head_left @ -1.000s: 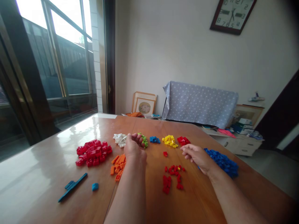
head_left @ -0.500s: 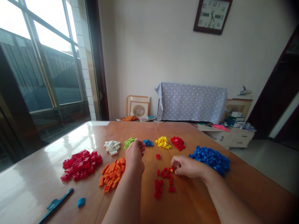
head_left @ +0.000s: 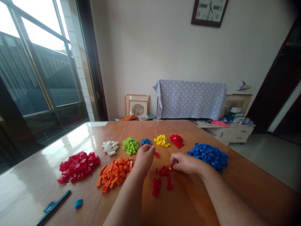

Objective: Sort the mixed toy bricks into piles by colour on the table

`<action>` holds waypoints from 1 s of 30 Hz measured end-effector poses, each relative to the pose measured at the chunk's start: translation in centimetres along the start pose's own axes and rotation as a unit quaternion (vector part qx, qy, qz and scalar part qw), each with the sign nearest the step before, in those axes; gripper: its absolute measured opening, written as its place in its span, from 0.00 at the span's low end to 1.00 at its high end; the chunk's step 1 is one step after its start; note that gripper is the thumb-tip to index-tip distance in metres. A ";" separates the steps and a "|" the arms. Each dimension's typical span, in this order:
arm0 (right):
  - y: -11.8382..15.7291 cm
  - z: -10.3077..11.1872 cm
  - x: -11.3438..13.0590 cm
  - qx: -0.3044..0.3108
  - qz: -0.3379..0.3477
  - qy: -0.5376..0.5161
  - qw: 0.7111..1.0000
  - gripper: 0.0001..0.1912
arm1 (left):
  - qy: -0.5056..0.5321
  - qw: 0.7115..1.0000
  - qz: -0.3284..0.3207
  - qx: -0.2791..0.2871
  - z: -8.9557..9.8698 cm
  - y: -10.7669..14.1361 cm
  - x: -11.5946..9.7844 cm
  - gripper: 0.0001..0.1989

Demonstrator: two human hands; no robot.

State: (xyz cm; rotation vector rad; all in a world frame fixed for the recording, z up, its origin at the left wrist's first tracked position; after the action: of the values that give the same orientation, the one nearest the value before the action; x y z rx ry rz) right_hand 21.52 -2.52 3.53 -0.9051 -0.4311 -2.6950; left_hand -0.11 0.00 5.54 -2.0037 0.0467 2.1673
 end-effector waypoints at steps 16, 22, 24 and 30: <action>-0.4 0.5 -0.1 -0.033 0.007 -0.036 0.999 0.07 | -0.453 0.885 -0.031 0.105 -1.2 0.4 1.1 0.10; -1.0 4.2 -2.1 -0.270 -0.044 -0.076 0.959 0.07 | -0.532 0.842 -0.031 0.083 -0.5 0.3 0.6 0.08; -1.5 6.0 -3.0 -0.310 -0.086 -0.032 0.946 0.09 | -0.539 0.837 -0.029 0.085 -0.6 0.4 0.5 0.08; -4.2 10.7 -5.2 -0.279 -0.181 0.074 0.940 0.10 | -0.522 0.848 -0.030 0.084 -0.5 0.6 0.0 0.10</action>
State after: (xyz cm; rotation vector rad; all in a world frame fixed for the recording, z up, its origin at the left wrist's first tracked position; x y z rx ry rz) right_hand 29.86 6.00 7.60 -0.7992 0.2486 -3.2757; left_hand 0.26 -0.63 5.40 -0.5235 0.0142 2.7570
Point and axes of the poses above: each hand's wrist, its own y-axis away from the middle knuckle, its own z-axis out of the back of the hand, x = y × z, the point moved 2 cm from there along -y, towards the middle knuckle, and after that the axes turned 9 degrees about x, right-handed, at the moved point
